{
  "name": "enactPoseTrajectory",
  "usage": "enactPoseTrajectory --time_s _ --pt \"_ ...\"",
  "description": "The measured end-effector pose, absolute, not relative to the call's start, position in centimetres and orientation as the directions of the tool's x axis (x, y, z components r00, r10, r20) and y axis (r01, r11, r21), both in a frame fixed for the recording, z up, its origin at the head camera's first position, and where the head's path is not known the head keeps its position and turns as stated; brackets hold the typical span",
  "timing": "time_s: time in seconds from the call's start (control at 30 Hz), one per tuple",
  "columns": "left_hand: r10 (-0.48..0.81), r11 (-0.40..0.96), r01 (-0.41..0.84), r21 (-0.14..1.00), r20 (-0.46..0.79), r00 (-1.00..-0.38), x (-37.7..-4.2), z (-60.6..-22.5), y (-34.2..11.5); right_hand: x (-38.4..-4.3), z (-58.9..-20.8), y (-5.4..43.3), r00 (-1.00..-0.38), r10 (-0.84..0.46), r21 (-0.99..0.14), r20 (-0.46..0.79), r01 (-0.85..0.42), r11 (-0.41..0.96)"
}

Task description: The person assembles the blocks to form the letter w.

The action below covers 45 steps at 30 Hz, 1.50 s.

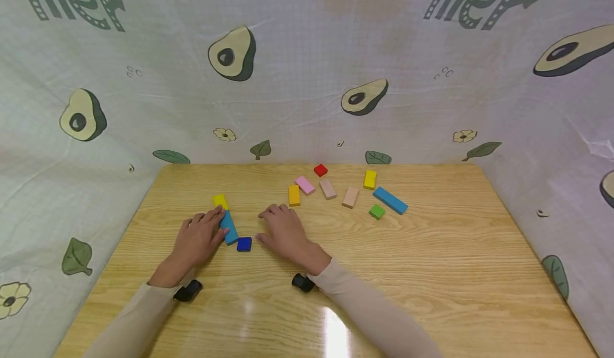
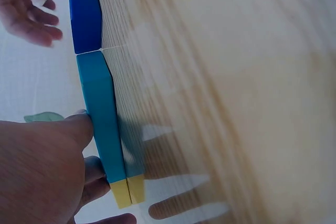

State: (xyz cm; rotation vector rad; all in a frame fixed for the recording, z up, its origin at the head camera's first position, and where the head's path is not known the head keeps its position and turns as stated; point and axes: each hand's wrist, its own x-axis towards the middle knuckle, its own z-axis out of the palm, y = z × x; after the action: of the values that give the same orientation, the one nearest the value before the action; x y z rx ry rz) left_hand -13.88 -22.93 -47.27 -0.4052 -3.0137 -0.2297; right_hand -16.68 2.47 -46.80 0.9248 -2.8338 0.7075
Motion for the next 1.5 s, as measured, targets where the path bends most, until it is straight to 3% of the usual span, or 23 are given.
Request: enactPoseTrajectory --time_s 0.17,0.6,1.5 --pt "0.253 0.954 0.266 0.139 0.106 -0.962 -13.9 -47.2 -23.0 -18.7 -46.7 5.2 -0.836 -0.509 -0.439 0.204 -0.543 0.716" --pt "0.259 0.954 0.271 0.13 0.099 -0.961 -13.8 -47.4 -23.1 -22.6 -47.4 8.8 -0.852 -0.499 -0.364 0.158 -0.52 0.773" --pt "0.27 0.949 0.289 0.126 0.147 -0.951 -13.8 -47.5 -22.9 -24.4 -47.7 9.2 -0.813 -0.565 -0.307 0.138 -0.578 0.756"
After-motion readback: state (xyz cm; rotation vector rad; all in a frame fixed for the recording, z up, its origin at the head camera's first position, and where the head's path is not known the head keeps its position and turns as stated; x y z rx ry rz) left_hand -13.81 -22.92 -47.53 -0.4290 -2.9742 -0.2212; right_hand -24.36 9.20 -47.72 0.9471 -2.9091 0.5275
